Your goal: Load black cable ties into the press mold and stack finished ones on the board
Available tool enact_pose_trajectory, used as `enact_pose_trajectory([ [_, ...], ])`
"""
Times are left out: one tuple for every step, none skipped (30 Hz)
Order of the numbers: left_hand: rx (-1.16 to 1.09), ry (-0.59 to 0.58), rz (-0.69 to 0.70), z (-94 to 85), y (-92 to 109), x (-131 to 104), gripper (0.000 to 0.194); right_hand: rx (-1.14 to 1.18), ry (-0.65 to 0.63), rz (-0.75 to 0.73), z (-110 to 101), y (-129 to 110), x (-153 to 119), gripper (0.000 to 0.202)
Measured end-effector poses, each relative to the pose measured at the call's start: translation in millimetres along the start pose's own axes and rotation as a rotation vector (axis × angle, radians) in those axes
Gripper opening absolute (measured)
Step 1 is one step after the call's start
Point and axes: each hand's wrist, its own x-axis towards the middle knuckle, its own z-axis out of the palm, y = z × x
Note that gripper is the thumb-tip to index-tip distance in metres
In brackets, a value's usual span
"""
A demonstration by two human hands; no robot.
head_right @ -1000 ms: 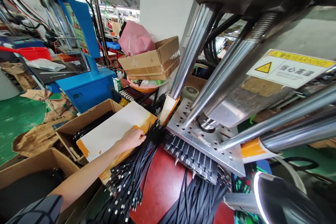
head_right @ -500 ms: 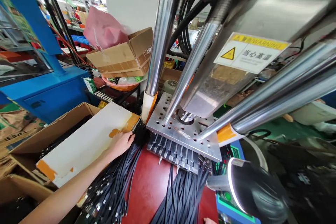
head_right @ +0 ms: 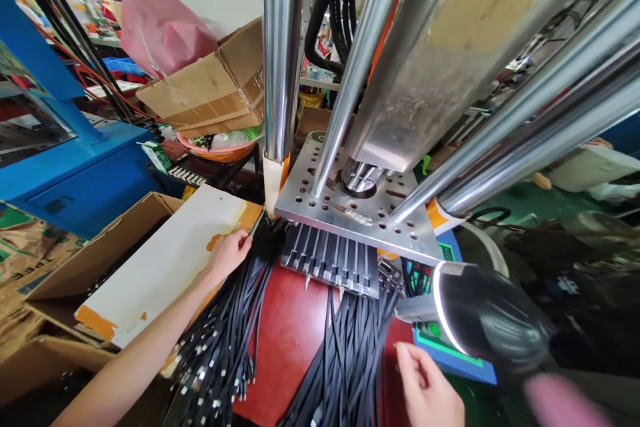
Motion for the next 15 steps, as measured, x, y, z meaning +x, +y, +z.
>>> enact_pose_trajectory([
  [-0.015, 0.004, 0.0, -0.4, -0.7, 0.7, 0.029, 0.002, -0.004, -0.085, -1.0, -17.0, 3.6, 0.056],
  [-0.028, 0.008, 0.001, -0.8, -1.4, 1.1, 0.029, 0.016, -0.021, -0.186, -0.4, -34.7, 7.9, 0.054],
  [-0.039, 0.013, 0.003, -0.9, -2.2, 1.5, 0.029, 0.033, -0.044, -0.295, 1.6, -52.6, 12.9, 0.052],
  [-0.049, 0.018, 0.006, -0.9, -3.0, 1.8, 0.029, 0.034, -0.055, -0.399, 5.1, -69.8, 19.1, 0.05],
  [-0.056, 0.023, 0.011, -0.7, -3.8, 2.0, 0.029, 0.015, -0.054, -0.494, 9.6, -85.9, 26.4, 0.05],
  [-0.062, 0.028, 0.016, -0.3, -4.7, 2.2, 0.029, -0.026, -0.042, -0.576, 14.8, -100.6, 34.9, 0.05],
  [-0.066, 0.033, 0.021, 0.3, -5.5, 2.5, 0.029, -0.083, -0.022, -0.646, 20.4, -113.6, 44.4, 0.05],
  [-0.07, 0.037, 0.026, 1.0, -6.2, 2.9, 0.029, -0.16, 0.005, -0.7, 26.0, -125.1, 54.9, 0.05],
  [-0.073, 0.042, 0.03, 1.7, -6.8, 3.3, 0.029, -0.242, 0.034, -0.738, 31.6, -135.1, 66.0, 0.049],
  [-0.076, 0.046, 0.034, 2.4, -7.4, 3.9, 0.028, -0.32, 0.063, -0.762, 37.1, -144.0, 77.4, 0.046],
  [-0.078, 0.05, 0.037, 3.1, -7.8, 4.4, 0.028, -0.386, 0.092, -0.774, 42.3, -151.9, 88.8, 0.044],
  [-0.079, 0.053, 0.039, 3.7, -8.1, 5.1, 0.028, -0.435, 0.116, -0.779, 47.4, -159.3, 99.8, 0.041],
  [-0.079, 0.056, 0.04, 4.3, -8.3, 5.7, 0.028, -0.465, 0.132, -0.784, 52.3, -166.2, 110.1, 0.039],
  [-0.078, 0.058, 0.039, 4.9, -8.5, 6.2, 0.029, -0.477, 0.141, -0.792, 57.0, -173.0, 119.7, 0.038],
  [-0.076, 0.059, 0.039, 5.4, -8.6, 6.7, 0.029, -0.477, 0.15, -0.799, 61.4, -179.7, 128.2, 0.039],
])
